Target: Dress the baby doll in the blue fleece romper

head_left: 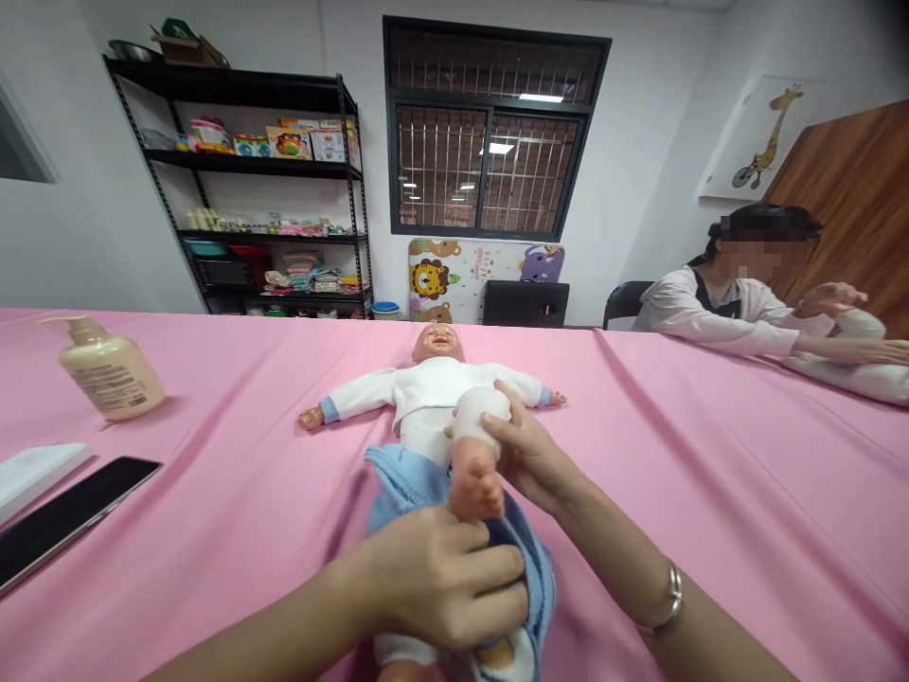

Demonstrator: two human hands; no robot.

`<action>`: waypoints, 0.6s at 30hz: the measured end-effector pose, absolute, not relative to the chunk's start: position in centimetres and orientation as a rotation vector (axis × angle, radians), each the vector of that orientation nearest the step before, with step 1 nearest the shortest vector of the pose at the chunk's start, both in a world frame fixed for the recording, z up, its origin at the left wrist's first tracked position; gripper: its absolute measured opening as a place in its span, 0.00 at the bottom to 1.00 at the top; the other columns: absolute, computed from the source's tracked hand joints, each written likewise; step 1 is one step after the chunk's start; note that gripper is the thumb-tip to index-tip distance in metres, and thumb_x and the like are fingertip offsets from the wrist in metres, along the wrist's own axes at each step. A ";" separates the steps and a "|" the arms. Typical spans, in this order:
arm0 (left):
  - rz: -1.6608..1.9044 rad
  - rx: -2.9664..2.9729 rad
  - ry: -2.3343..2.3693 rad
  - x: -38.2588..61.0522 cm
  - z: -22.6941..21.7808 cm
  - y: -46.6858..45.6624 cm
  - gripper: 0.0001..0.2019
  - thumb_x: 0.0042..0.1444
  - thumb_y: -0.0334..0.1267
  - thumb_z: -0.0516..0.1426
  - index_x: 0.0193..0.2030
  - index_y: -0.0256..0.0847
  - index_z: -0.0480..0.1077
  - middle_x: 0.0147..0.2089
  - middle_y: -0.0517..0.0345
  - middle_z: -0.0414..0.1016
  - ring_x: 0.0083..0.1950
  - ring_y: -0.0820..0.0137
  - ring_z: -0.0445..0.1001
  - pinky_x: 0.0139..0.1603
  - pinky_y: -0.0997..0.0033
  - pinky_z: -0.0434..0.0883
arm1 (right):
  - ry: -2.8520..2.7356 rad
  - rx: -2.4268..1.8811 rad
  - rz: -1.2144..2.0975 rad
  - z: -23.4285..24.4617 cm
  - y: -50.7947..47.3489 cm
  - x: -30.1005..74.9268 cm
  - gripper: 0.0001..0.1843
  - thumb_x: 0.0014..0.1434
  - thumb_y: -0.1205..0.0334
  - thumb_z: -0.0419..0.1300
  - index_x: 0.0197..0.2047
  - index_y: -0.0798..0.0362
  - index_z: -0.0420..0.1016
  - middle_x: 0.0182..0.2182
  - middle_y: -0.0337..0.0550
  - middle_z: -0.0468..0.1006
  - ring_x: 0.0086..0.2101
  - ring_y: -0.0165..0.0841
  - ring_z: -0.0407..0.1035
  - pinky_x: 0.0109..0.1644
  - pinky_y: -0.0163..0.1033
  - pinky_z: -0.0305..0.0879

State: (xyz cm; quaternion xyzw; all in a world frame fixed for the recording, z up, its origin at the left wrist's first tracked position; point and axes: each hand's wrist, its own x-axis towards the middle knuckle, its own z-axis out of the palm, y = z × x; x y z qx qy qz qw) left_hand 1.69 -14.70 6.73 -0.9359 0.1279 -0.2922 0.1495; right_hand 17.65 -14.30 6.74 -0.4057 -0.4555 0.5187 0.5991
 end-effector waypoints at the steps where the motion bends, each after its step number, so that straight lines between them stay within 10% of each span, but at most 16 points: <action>1: -0.930 -2.658 0.390 1.5 6.9 -14.8 0.10 0.57 0.31 0.48 0.26 0.37 0.67 0.25 0.58 0.67 0.20 0.73 0.55 0.18 0.68 0.55 | -1.030 -0.913 1.244 6.7 -14.3 17.4 0.48 0.48 0.55 0.63 0.64 0.44 0.36 0.47 0.43 0.69 0.42 0.34 0.69 0.44 0.39 0.69; 18: -1.471 -3.433 -0.661 1.0 7.1 -12.4 0.04 0.52 0.32 0.56 0.28 0.38 0.70 0.29 0.59 0.65 0.31 0.73 0.65 0.33 0.76 0.64 | -1.388 -0.922 1.295 5.0 -13.3 17.7 0.38 0.44 0.61 0.66 0.58 0.48 0.58 0.33 0.40 0.72 0.34 0.31 0.66 0.38 0.37 0.64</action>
